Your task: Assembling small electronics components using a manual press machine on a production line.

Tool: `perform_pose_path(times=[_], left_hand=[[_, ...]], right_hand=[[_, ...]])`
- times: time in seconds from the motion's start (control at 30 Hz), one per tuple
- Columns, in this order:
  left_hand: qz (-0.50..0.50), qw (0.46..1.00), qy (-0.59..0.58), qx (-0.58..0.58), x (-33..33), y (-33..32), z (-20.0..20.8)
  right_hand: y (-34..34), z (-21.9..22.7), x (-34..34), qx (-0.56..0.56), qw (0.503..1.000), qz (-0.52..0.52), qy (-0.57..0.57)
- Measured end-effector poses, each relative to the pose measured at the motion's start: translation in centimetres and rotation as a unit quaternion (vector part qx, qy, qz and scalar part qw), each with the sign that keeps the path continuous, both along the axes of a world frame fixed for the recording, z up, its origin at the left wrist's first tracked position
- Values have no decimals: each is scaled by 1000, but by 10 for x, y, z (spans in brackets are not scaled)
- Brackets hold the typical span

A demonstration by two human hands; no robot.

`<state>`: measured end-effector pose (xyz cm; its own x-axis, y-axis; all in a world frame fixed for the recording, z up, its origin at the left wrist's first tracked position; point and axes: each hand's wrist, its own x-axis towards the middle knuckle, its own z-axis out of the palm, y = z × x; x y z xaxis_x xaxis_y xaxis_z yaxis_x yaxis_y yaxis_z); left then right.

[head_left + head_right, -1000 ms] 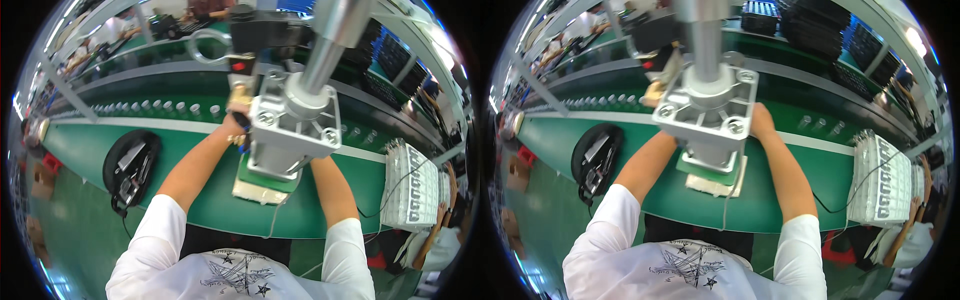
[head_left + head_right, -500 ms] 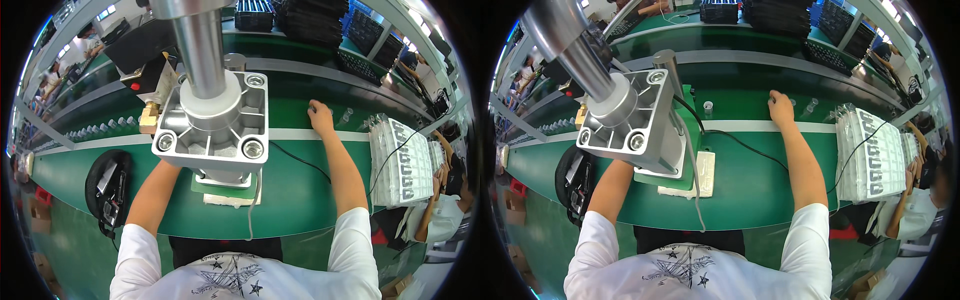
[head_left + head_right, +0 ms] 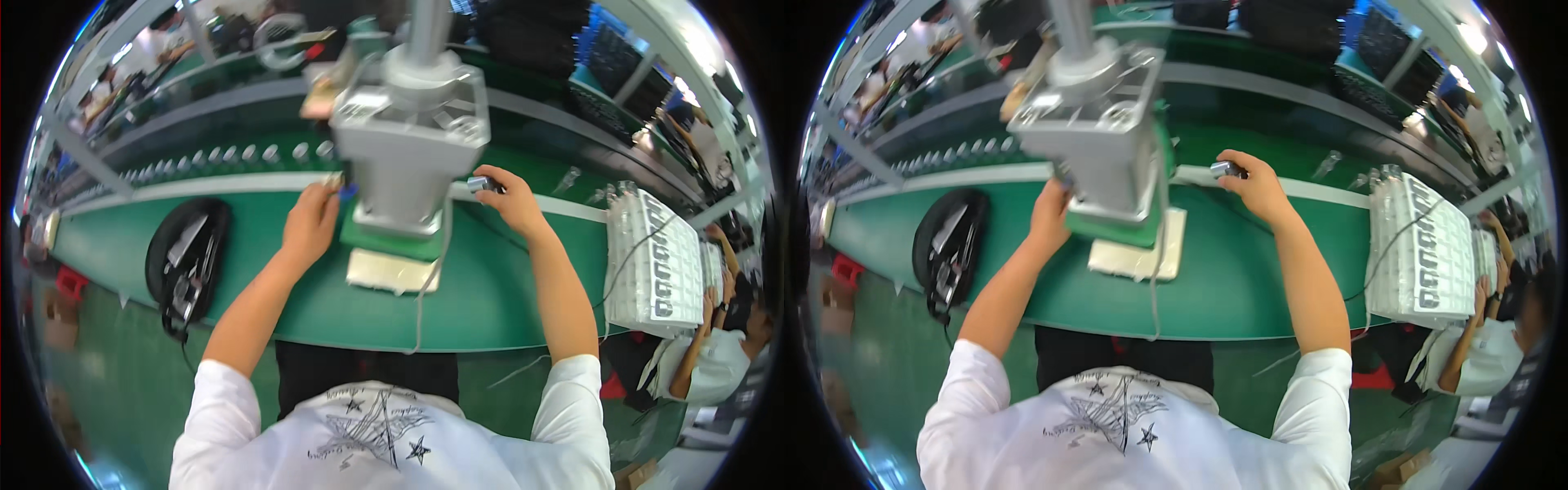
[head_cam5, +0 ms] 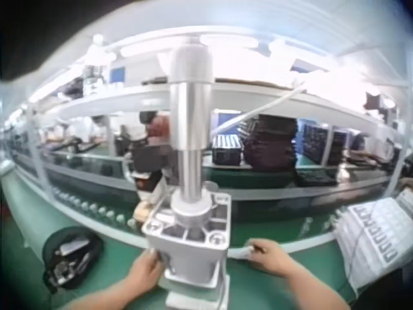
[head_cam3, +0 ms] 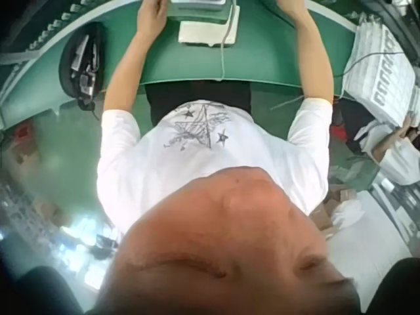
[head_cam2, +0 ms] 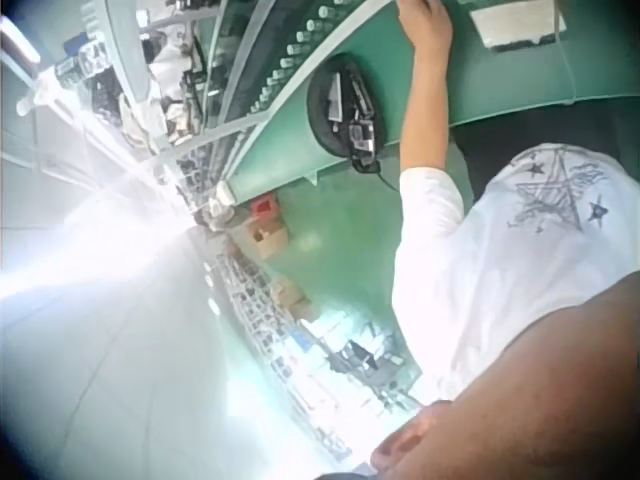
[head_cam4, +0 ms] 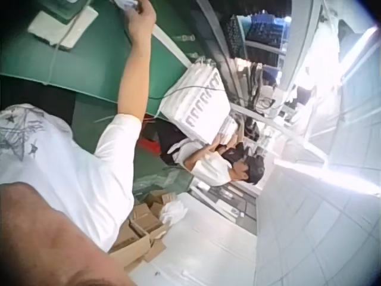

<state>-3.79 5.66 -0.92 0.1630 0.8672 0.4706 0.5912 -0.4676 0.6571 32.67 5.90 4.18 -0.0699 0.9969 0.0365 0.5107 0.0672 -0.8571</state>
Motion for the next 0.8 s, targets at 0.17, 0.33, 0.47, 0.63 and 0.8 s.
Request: perform_pose_path(times=[0.17, 0.33, 0.47, 0.63, 0.8], left_hand=[[-91, 986, -131, -53, 29, -38, 9], [-132, 990, -52, -24, 38, -52, 13], [-167, 984, -7, -53, 37, -60, 11], [-167, 984, -31, -51, 44, -62, 7], [-165, 985, 10, -50, 39, -63, 6]], right_hand=[[-55, -4, -73, 25, 990, 134, 22], [-68, -5, -117, -47, 986, 101, 121], [-84, 3, -120, -36, 979, 90, 178], [-96, -17, -115, -9, 989, 4, 146], [-101, -31, -117, -4, 986, 1, 168]])
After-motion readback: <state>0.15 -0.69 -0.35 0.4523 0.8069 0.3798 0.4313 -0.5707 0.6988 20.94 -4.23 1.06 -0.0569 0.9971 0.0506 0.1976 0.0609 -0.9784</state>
